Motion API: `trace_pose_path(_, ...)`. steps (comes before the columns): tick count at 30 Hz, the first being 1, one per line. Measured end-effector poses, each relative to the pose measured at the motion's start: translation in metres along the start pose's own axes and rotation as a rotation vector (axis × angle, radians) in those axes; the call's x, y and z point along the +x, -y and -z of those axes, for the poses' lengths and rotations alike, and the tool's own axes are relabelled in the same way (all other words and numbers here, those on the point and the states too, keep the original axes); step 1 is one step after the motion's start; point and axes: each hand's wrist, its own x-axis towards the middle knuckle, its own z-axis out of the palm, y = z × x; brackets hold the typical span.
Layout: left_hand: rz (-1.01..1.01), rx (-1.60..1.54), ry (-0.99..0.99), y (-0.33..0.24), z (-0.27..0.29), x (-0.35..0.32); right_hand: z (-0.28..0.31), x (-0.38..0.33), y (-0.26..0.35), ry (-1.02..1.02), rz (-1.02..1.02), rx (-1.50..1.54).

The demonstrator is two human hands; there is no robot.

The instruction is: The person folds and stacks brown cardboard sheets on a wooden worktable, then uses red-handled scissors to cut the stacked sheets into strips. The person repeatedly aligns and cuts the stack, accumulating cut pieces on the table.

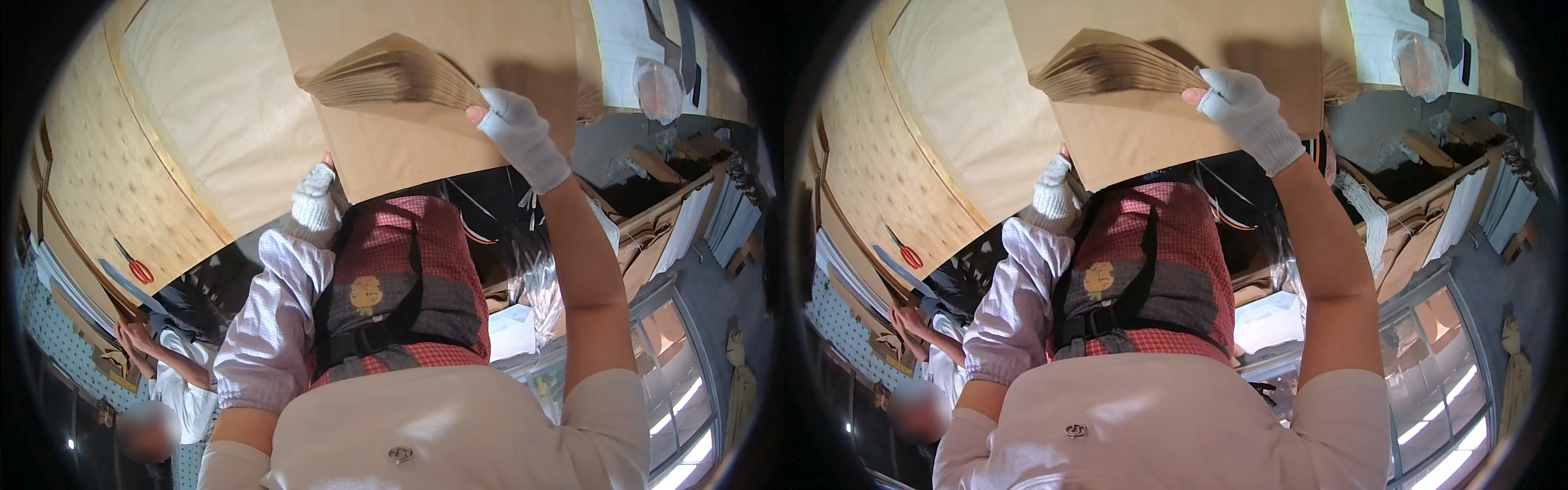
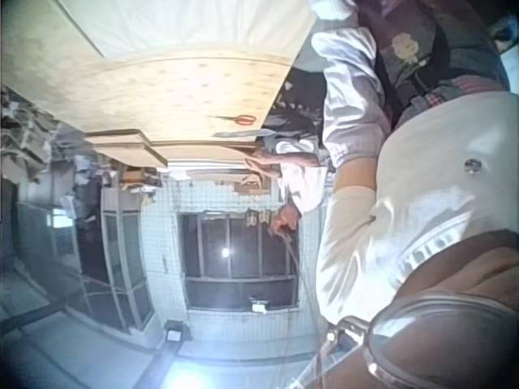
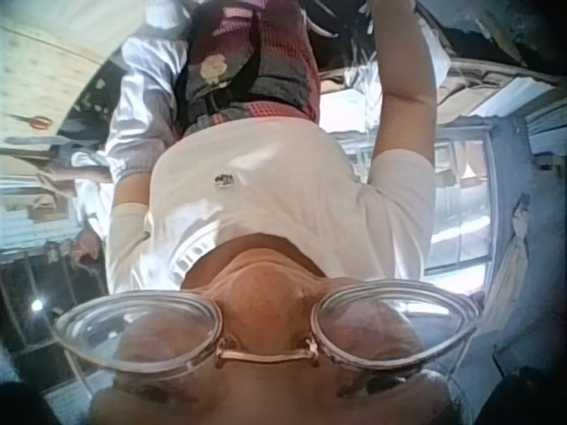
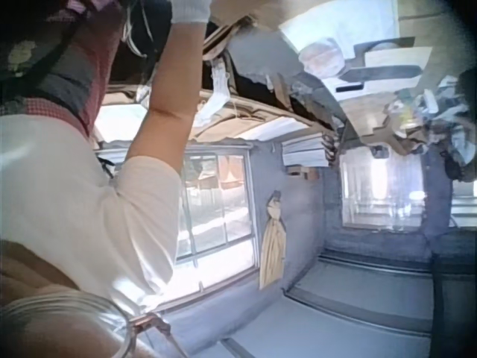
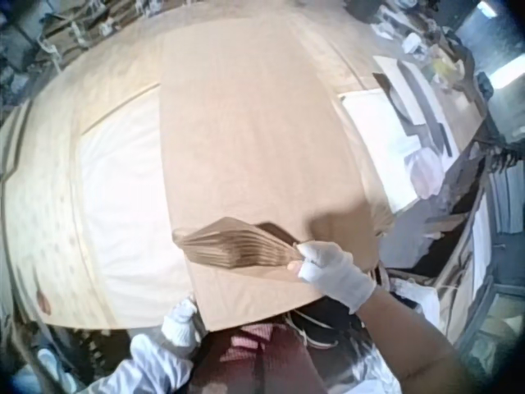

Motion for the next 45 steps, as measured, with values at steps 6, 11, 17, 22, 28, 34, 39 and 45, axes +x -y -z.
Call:
trace_pose_path(6,-0.005,0.019,-0.004,-0.003,-0.001,0.003,-0.009,0.0,-0.005,-0.102,0.026,0.093)
trace_pose_path(11,0.03,0.031,-0.135,-0.006,-0.009,0.003,-0.008,-0.004,-0.011,-0.052,0.074,0.225)
trace_pose_path(17,-0.185,0.674,0.009,0.014,0.067,0.031,-0.01,-0.002,0.002,-0.152,-0.008,0.15)
trace_pose_path(22,0.139,-0.147,-0.128,-0.009,0.003,0.008,-0.008,0.001,-0.009,-0.093,0.006,0.234)
trace_pose_path(28,0.035,-0.027,-0.02,-0.005,0.01,0.006,-0.014,-0.001,-0.008,-0.213,0.027,0.332)
trace_pose_path(34,0.034,0.004,0.031,-0.008,0.006,0.005,-0.017,0.001,-0.022,-0.175,0.031,0.397)
trace_pose_path(39,-0.007,0.026,-0.035,-0.008,-0.011,-0.001,-0.014,0.002,-0.018,-0.123,0.029,0.394)
trace_pose_path(45,-0.041,0.576,-0.163,-0.016,-0.015,-0.005,-0.013,0.005,-0.025,-0.117,0.066,0.372)
